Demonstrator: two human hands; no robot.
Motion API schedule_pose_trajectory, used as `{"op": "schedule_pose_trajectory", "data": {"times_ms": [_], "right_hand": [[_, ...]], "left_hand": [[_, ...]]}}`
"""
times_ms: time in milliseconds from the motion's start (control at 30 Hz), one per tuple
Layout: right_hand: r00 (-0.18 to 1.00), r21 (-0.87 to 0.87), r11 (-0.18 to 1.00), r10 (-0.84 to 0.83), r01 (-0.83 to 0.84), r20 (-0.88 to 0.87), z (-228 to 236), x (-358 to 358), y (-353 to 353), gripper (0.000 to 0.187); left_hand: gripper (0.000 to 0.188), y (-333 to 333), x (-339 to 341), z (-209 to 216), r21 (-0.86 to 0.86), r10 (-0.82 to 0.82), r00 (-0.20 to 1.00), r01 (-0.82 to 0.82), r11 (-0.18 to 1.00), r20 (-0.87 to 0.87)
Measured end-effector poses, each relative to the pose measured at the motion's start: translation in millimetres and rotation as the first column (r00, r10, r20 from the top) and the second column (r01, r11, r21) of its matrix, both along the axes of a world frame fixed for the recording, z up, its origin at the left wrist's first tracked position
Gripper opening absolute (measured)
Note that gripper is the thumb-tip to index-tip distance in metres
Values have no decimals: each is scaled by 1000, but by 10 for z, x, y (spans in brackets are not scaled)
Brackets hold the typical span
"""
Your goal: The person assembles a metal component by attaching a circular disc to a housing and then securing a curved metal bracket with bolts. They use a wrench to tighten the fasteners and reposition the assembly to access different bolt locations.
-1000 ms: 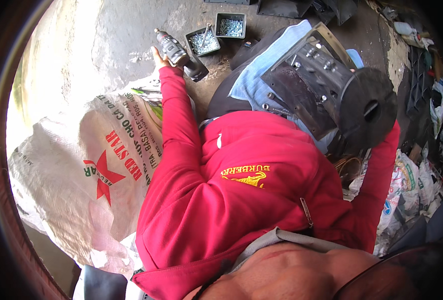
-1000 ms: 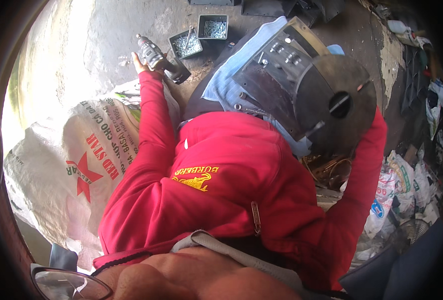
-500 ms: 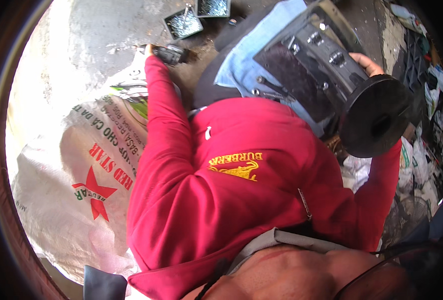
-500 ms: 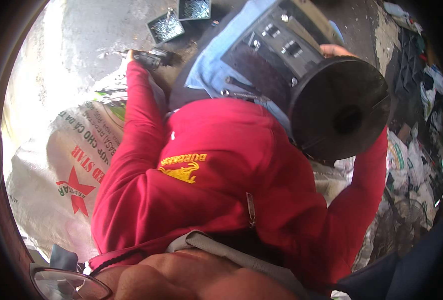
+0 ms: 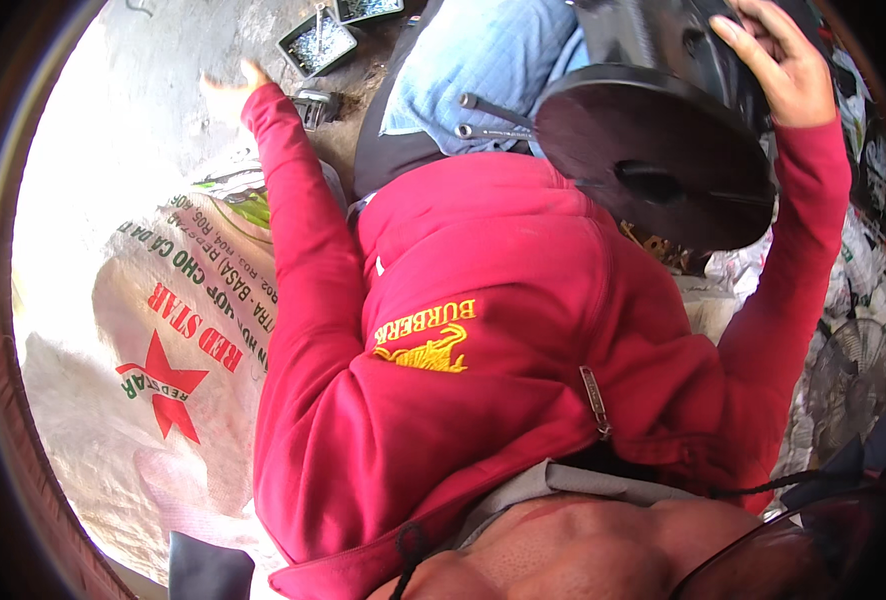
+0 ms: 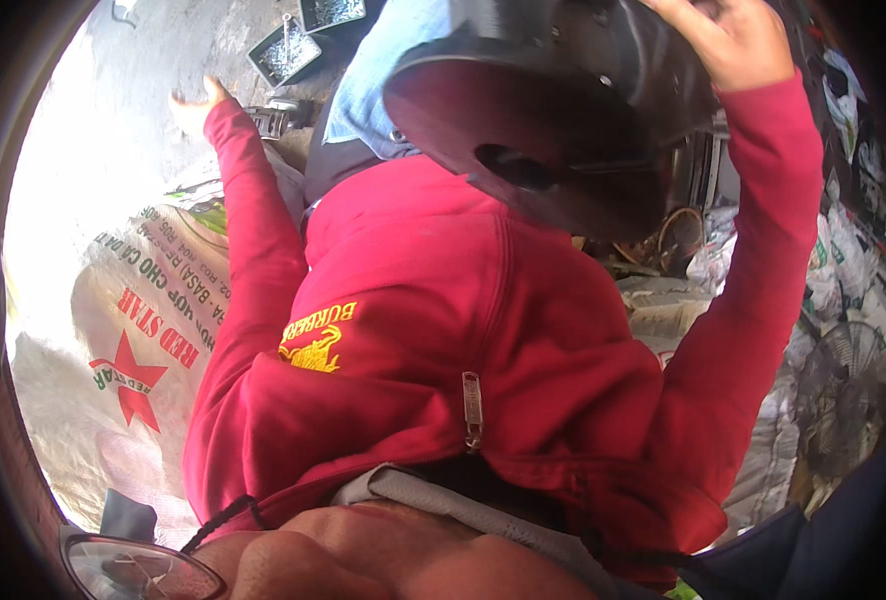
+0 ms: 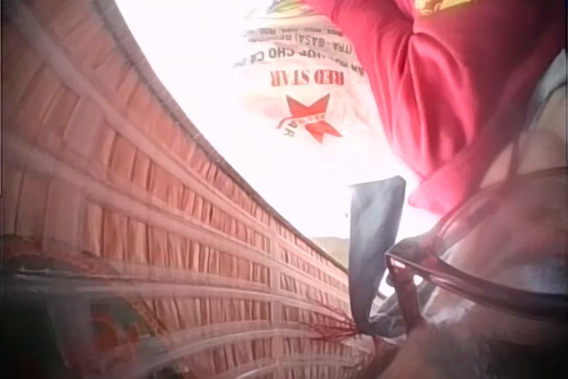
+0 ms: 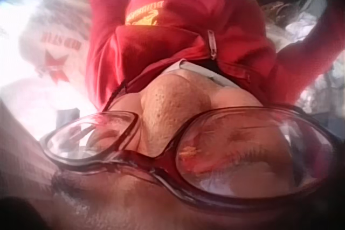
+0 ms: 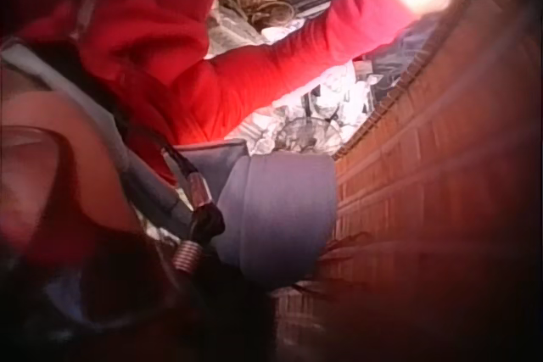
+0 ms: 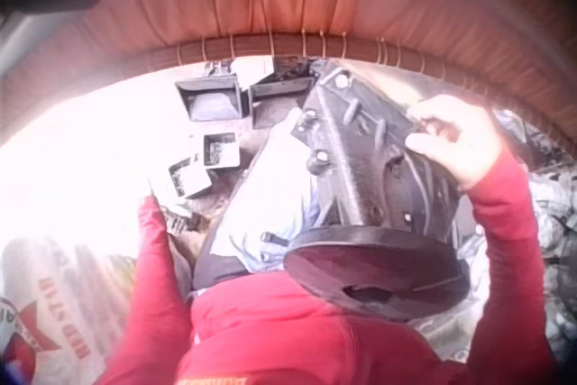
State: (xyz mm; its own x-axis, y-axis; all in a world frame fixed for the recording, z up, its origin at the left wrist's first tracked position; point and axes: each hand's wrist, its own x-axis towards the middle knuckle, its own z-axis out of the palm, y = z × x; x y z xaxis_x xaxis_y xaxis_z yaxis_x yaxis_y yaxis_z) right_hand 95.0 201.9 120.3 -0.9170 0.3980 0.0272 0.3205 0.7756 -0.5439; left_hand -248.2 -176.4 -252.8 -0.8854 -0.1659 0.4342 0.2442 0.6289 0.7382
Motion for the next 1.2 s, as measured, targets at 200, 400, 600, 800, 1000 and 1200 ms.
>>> {"op": "schedule_pose_trajectory", "data": {"times_ms": [200, 400, 600, 800, 1000, 1200], "right_hand": [[998, 13, 998, -56, 55, 32, 143, -178, -293, 29], [997, -180, 982, 68, -60, 40, -88, -62, 101, 31], [999, -132, 990, 41, -46, -36, -224, 120, 288, 34], [985, -372, 915, 113, -155, -132, -538, 53, 606, 32], [987, -225, 965, 111, -135, -117, -362, 53, 496, 35], [977, -299, 936, 148, -189, -155, -502, -24, 588, 34]], "left_hand": [[19, 1150, 1721, 2085, 12, -984, -123, 992, -123, 131], [24, 1279, 2469, 2086, -458, -858, -107, 808, -370, 503], [27, 885, 2130, 1986, -62, -738, -285, 913, -404, 611], [31, 983, 2407, 2185, -142, -809, -141, 954, -266, 571], [32, 1564, 2417, 1744, -433, -823, -92, 815, -386, 560], [33, 1695, 1761, 1587, 214, -879, -394, 914, -345, 269]]}}
